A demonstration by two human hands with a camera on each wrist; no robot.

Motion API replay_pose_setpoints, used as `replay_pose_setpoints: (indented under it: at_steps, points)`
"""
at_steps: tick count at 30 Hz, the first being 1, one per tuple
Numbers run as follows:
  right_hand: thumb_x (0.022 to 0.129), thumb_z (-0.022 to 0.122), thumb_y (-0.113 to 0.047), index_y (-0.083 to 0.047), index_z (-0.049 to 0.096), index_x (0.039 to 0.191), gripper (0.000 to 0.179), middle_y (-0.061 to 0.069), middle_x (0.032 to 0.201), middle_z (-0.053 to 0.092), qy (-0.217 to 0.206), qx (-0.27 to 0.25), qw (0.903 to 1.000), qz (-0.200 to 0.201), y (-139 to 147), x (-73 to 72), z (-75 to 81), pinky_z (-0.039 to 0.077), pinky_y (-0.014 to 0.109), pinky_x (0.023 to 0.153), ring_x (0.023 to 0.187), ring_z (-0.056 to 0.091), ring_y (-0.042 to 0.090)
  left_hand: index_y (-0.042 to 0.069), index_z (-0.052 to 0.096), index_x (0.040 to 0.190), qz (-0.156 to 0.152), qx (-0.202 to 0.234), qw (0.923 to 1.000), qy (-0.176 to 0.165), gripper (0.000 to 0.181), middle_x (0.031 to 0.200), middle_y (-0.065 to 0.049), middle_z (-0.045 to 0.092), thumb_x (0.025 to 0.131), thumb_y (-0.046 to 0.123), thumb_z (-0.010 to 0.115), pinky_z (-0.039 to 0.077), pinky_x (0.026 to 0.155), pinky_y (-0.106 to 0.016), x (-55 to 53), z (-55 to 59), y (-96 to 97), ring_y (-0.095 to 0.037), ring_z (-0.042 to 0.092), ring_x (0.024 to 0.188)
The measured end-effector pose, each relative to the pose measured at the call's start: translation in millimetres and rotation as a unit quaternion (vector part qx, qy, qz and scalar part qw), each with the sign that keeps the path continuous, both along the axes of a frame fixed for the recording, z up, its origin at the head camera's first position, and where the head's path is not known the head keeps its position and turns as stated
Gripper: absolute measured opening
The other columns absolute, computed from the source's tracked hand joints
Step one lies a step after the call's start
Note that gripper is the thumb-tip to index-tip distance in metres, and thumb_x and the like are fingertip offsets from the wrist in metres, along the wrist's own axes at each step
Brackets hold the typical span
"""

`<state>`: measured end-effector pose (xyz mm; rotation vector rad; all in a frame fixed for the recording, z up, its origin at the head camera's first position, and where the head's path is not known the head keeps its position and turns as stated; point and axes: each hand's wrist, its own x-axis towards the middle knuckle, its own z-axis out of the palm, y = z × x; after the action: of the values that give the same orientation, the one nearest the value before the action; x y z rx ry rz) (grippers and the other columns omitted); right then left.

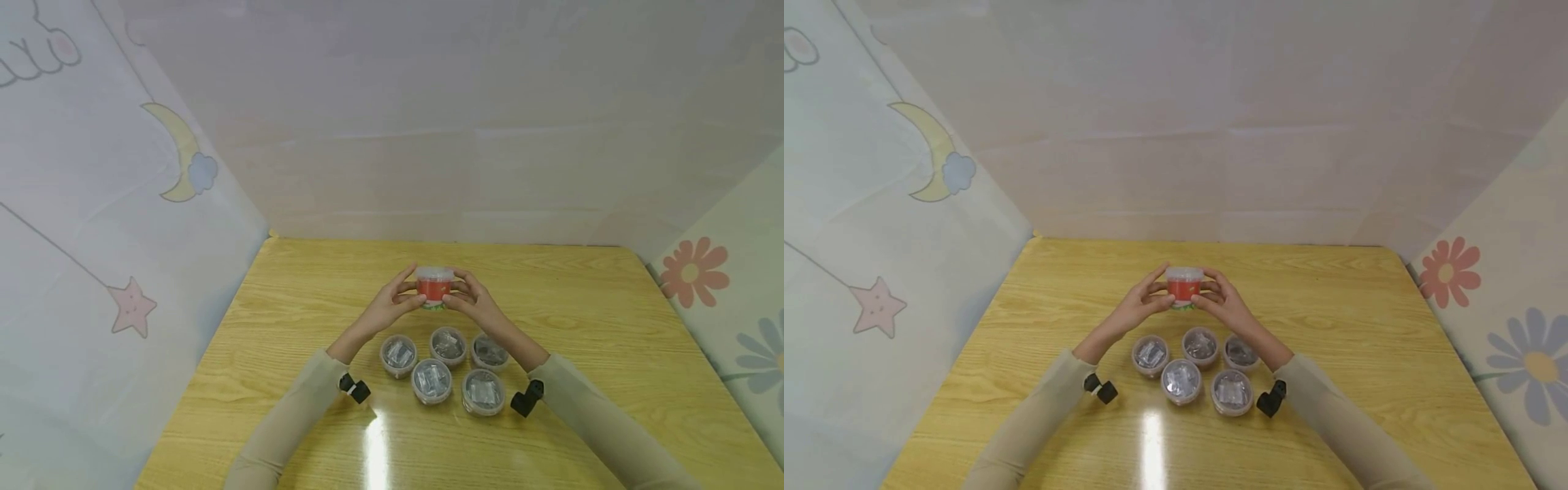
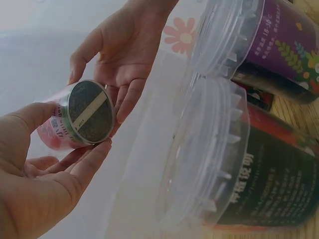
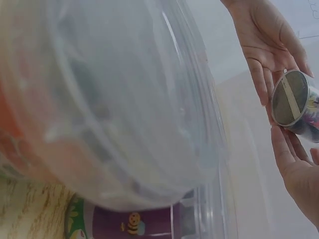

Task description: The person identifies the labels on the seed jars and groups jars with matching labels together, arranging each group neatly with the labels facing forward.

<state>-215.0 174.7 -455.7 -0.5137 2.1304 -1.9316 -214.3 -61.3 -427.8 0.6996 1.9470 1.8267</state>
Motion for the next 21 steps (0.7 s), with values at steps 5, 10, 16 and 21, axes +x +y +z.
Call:
replay_pose_setpoints:
  at_steps: [5,10,16,21]
  points:
    - [0.095,0.053,-0.019,-0.014,0.023,0.146,0.059,0.019,0.135,0.044,0.000,-0.002,1.0000,0.009,-1,1.5,3.2,0.045,0.050,0.095,0.121,0.048,0.031,0.016,0.015,0.149,0.013,0.010,0.9999,-0.003,0.067,0.140,-0.021,0.038,0.094,0.013,0.054,0.045,0.098,-0.047,0.6,1.5,0.4,-0.035,0.048,0.122]
    - [0.095,0.054,-0.020,-0.013,0.025,0.146,0.059,0.019,0.136,0.043,0.003,-0.004,0.9999,0.014,-2,1.6,7.7,0.043,0.054,0.096,0.125,0.043,0.036,0.014,0.019,0.148,0.031,0.019,0.9993,-0.009,0.067,0.137,-0.020,0.042,0.093,0.014,0.057,0.049,0.093,-0.041,-2.6,-3.4,2.1,-0.034,0.052,0.118]
    - [0.096,0.053,-0.018,-0.014,0.026,0.146,0.057,0.018,0.135,0.043,0.009,0.010,0.9999,0.008,-3,0.5,8.3,0.048,0.044,0.094,0.123,0.045,0.033,0.020,0.026,0.146,0.057,0.035,0.9977,-0.011,0.066,0.133,-0.017,0.046,0.090,0.016,0.062,0.051,0.090,-0.040,-11.4,-20.3,5.2,-0.034,0.054,0.115]
    - [0.093,0.057,-0.019,-0.014,0.029,0.144,0.058,0.018,0.131,0.046,0.019,0.026,0.9995,-0.006,-8,2.1,7.9,0.047,0.048,0.094,0.118,0.048,0.033,0.024,0.031,0.143,0.073,0.038,0.9966,-0.002,0.069,0.129,-0.014,0.049,0.085,0.027,0.069,0.052,0.088,-0.041,-9.7,-23.1,8.3,-0.031,0.057,0.110]
